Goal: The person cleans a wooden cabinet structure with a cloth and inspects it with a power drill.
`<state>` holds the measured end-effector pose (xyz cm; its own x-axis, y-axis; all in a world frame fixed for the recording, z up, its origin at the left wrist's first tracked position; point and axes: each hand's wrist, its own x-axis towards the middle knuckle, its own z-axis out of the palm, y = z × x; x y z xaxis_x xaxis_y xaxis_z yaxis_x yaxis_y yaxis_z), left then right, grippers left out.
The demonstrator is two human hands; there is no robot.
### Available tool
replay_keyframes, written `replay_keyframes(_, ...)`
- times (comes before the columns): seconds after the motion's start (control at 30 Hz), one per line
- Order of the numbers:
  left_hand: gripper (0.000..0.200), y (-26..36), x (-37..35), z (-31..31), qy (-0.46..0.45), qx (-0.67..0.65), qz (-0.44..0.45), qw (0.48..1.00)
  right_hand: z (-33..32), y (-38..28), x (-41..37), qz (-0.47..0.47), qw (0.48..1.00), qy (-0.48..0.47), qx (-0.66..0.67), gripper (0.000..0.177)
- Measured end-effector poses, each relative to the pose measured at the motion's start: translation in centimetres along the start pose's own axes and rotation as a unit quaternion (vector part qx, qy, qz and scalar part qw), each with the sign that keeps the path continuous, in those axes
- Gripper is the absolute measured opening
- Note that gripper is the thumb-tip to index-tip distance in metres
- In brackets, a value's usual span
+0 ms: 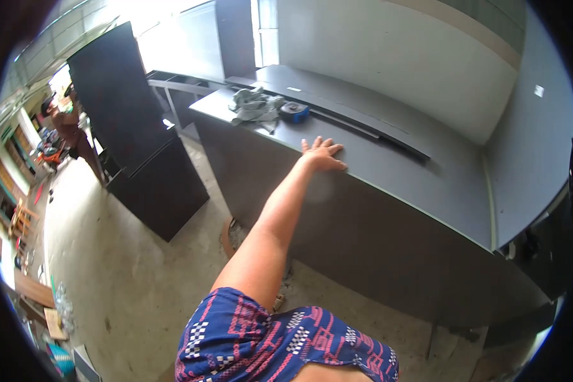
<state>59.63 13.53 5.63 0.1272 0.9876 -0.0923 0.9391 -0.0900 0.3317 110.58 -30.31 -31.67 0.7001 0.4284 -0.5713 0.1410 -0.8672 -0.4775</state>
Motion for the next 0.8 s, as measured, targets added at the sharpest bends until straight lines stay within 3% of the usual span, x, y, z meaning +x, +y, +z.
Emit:
replay_keyframes(0.33, 0.08, 0.5, -0.6, -0.3, 0.011, -0.008, -0.005, 1.0, 7.3, -9.8, -1.2, -0.113, 0.984, -0.126, -0.047, 0.033)
replay_keyframes(0.8, 0.093, 1.2, -2.3, -1.0, 0.016, -0.028, -0.016, 0.999, 10.9, -15.8, -0.9, -0.156, 0.967, -0.17, -0.112, 0.033)
